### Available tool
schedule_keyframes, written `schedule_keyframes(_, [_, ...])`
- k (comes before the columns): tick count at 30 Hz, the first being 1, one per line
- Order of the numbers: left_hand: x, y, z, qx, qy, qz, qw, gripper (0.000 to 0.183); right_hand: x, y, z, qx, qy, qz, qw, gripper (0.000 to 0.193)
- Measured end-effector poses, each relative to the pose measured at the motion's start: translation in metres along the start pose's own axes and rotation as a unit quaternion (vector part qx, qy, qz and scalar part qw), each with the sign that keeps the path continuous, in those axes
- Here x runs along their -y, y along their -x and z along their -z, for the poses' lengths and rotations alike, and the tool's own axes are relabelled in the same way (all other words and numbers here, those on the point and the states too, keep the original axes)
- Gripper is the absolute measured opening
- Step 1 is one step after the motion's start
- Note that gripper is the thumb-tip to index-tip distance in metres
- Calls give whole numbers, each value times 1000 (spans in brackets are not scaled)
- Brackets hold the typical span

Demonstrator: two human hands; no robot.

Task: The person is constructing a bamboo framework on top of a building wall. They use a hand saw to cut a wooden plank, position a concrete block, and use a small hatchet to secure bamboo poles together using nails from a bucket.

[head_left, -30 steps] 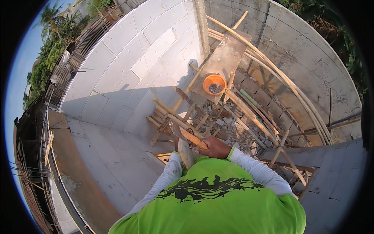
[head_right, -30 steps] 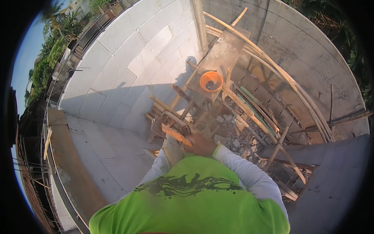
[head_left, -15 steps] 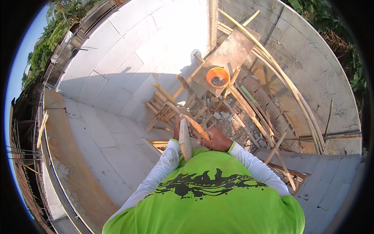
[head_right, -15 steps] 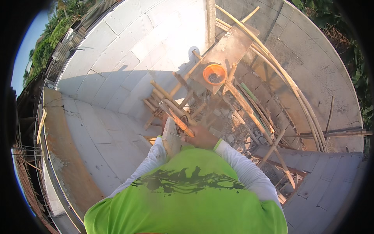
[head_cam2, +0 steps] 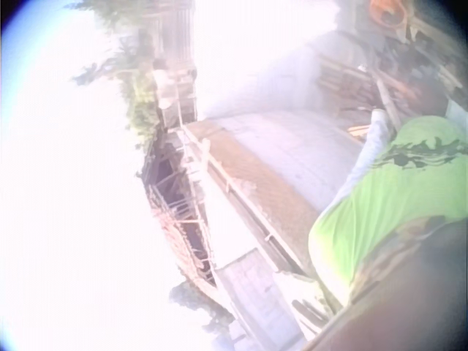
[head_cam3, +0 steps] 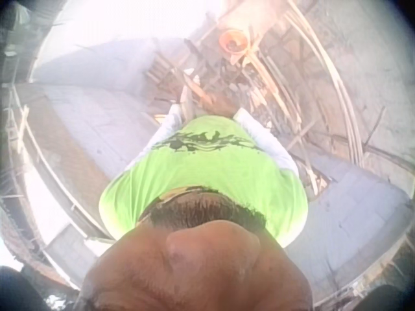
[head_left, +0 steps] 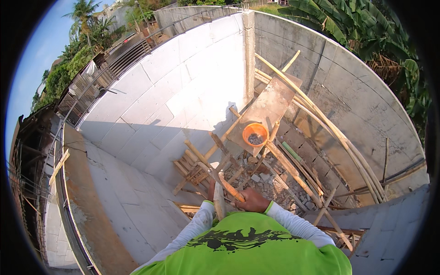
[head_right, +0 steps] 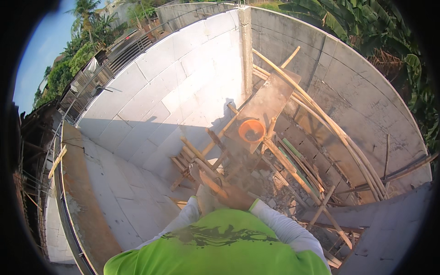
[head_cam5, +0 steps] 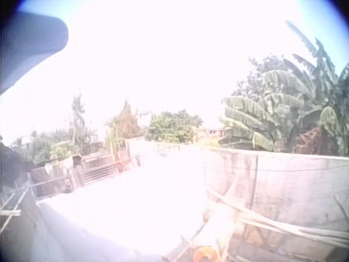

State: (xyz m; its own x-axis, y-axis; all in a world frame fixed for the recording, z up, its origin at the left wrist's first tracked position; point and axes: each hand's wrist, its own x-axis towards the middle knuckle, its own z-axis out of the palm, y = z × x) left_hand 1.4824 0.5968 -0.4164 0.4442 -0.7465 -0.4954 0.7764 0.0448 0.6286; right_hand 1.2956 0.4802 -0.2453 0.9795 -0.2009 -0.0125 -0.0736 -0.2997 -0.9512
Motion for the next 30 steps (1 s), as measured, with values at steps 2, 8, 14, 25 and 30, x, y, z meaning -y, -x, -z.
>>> schedule_keyframes(2, [10, 4, -2, -6, 6, 7, 1000, 41, 3, 6, 0, -2, -10, -3, 1000, 36])
schedule_keyframes(8, [-8, -2, -31, -172, 61, 54, 982, 41, -9, 2, 2, -20, 71, 68, 995, 33])
schedule_keyframes(14, [-11, 29, -39, -52, 68, -3, 996, 39, -21, 7, 2, 8, -23, -35, 999, 28])
schedule_keyframes(25, [4, 23, -35, -100, 96, -21, 990, 41, -12, 7, 6, 11, 41, 5, 999, 27])
schedule_keyframes(30, [-17, 30, -48, -45, 24, -37, 998, 45, -14, -2, 9, 3, -62, -60, 996, 29])
